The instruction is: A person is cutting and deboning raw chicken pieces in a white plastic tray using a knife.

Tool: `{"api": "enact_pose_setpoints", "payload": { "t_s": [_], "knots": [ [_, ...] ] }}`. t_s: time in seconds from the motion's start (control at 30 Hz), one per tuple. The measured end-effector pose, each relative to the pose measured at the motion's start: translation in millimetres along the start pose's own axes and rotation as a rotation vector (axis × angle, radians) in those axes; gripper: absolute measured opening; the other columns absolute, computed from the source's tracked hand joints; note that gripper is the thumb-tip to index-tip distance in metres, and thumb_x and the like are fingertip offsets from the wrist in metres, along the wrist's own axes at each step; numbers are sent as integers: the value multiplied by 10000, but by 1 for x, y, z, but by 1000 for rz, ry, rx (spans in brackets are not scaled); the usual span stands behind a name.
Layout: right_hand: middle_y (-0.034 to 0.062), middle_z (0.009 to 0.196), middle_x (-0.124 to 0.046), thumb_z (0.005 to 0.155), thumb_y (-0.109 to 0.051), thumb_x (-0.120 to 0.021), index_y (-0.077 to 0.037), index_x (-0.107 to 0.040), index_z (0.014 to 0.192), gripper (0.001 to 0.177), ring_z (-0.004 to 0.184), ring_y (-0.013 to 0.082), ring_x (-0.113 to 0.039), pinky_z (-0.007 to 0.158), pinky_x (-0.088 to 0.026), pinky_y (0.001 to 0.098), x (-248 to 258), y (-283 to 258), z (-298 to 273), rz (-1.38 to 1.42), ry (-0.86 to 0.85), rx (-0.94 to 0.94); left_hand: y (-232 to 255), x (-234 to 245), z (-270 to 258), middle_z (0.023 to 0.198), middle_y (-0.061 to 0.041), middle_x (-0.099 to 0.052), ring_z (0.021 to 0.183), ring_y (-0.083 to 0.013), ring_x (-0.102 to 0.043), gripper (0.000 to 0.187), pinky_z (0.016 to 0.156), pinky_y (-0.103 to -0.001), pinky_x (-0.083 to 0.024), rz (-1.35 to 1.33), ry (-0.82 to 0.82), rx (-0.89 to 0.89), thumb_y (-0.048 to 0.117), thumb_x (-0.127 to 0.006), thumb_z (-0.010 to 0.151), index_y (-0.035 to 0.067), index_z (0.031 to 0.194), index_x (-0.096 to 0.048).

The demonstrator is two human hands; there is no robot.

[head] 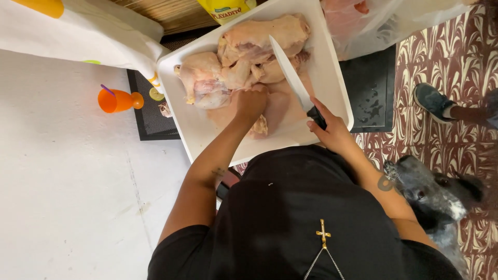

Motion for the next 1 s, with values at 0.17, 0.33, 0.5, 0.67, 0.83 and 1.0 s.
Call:
{"api": "enact_pose_setpoints", "payload": {
  "t_s": [0.17,0.33,0.5,0.67,0.83,1.0],
  "knots": [
    [156,866,-740,1004,-192,-567,-202,-343,1608,643,867,309,-704,799,-557,446,-15,21,10,10,-51,11,-3,69,1,537,-40,-633,514,-313,-691,159,506,-478,-497,-45,32,-34,339,-536,803,237,791,-658],
    [149,852,-739,1036,-159,-484,-175,-338,1601,583,822,316,-697,747,-550,448,-41,27,30,19,-111,53,-17,50,-28,596,-15,-666,564,-271,-709,258,539,-457,-526,-136,-42,71,415,-515,840,283,937,-714],
    [164,847,-731,1019,-123,-477,-153,-318,1603,606,845,366,-705,748,-553,484,-73,17,54,-42,-153,237,-14,109,-37,546,70,-562,538,-177,-660,134,586,-343,-516,-114,197,130,377,-595,810,291,718,-551],
    [170,842,-724,1021,-118,-476,-139,-340,1596,591,827,356,-707,751,-563,486,-91,18,72,-36,-172,299,-13,114,-53,580,78,-561,574,-156,-668,163,617,-305,-521,-197,206,227,362,-595,875,279,735,-582],
    [162,833,-716,1041,-121,-483,-163,-317,1614,598,813,336,-706,750,-571,477,-108,24,79,-38,-208,350,-7,130,-71,677,-6,-590,644,-250,-683,89,596,-361,-542,-412,143,421,242,-612,860,182,805,-647],
    [187,871,-733,1048,-145,-483,-193,-346,1602,572,841,333,-719,782,-579,486,-109,7,82,-109,-247,281,-3,135,-73,805,-63,-658,753,-311,-701,171,666,-399,-577,-639,62,578,179,-542,931,132,874,-696]
  ]
}}
Point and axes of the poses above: each hand's wrist, its own z-axis towards the middle knuckle, its own x-axis out of the back of the hand, y = z × x, the point moved 8 cm from there along z, towards the middle knuckle
